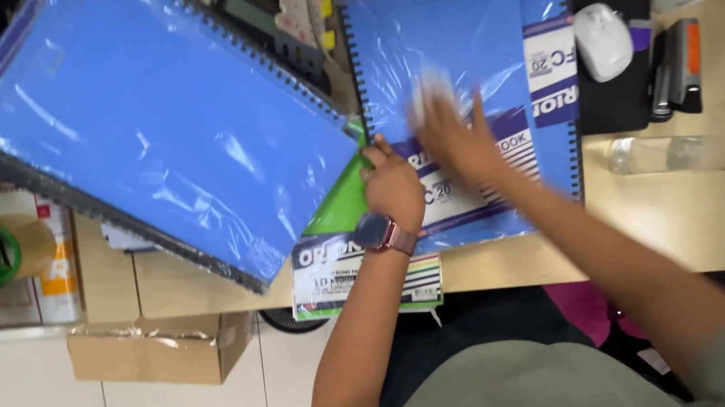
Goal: Cleaning and organizing blue notebooks and paper on a desk using a spray and cloth.
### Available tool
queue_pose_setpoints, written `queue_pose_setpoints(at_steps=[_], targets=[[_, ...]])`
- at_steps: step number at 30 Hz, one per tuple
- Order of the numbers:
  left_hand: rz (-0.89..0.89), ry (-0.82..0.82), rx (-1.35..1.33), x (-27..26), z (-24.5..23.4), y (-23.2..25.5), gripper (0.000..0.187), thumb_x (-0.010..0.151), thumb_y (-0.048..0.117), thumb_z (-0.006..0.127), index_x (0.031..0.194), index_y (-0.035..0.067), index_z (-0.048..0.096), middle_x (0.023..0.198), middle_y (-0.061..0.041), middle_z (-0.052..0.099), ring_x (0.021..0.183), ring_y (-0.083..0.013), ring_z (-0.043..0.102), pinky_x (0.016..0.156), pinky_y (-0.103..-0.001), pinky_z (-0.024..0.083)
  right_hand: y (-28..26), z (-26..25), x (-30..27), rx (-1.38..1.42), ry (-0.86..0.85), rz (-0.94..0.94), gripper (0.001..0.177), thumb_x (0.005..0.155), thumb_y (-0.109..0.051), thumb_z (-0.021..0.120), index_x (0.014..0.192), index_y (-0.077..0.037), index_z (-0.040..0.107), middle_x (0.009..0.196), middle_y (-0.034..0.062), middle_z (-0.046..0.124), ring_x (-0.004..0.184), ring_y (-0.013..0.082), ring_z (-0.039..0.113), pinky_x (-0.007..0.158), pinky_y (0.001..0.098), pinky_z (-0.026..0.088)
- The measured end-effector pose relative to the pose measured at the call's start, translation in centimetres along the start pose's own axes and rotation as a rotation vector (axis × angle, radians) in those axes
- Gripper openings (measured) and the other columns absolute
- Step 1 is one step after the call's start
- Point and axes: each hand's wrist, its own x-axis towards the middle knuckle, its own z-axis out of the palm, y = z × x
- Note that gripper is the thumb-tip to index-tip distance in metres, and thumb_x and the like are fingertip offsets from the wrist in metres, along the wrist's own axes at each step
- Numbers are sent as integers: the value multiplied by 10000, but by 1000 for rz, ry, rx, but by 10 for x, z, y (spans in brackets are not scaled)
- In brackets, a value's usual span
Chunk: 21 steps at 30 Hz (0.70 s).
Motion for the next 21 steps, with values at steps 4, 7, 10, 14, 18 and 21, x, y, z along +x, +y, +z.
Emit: queue_pose_setpoints(at_steps=[4, 7, 10, 14, 18, 21], targets=[[-4, 100, 91, 4, 39, -4, 938, 794, 203, 827, 1544, -76, 339, 1414, -266, 476, 1026, -361, 662, 683, -332, 618, -36, -45, -114, 431, -98, 10, 569, 954, -376, 450, 1491, -186, 430, 1586, 190, 377, 1503, 370, 253, 1031, 868, 113], [13, 99, 107, -1, 13, -3, 962, 776, 239, 833, 1527, -94, 333, 1409, -294, 468, 1014, -381, 661, 683, -330, 616, 11, -22, -70, 148, -173, 3, 592, 990, -394, 405, 1526, -144, 392, 1595, 191, 348, 1510, 368, 259, 1018, 867, 118], [45, -12, 79, -3, -3, -2, 1089, 696, 346, 872, 1507, -126, 320, 1396, -332, 449, 1005, -404, 661, 727, -341, 613, 83, 19, 20, 196, 6, 238, 570, 1129, -290, 377, 1583, 55, 402, 1695, 270, 331, 1580, 424, 282, 1081, 855, 107], [79, -20, 111, -2, -8, 2, 1135, 686, 421, 879, 1491, -149, 318, 1396, -376, 432, 1000, -409, 675, 787, -346, 603, 129, 15, 75, 457, -55, 475, 538, 1089, -400, 446, 1579, -183, 401, 1661, 216, 288, 1554, 407, 224, 1076, 854, -5], [58, -21, 130, 3, 19, -1, 1014, 764, 310, 830, 1504, -155, 315, 1421, -388, 426, 975, -382, 694, 785, -341, 601, 80, -1, 10, 463, 6, 615, 658, 1094, -451, 488, 1654, -148, 324, 1658, 315, 247, 1544, 510, 198, 1106, 850, 83], [126, 115, 189, 12, 69, -12, 937, 769, 256, 799, 1444, -196, 331, 1392, -432, 449, 996, -393, 698, 775, -344, 602, 4, -42, -88, 462, -65, 625, 742, 1020, -445, 511, 1649, -115, 295, 1648, 329, 256, 1518, 528, 219, 1121, 811, 122]])
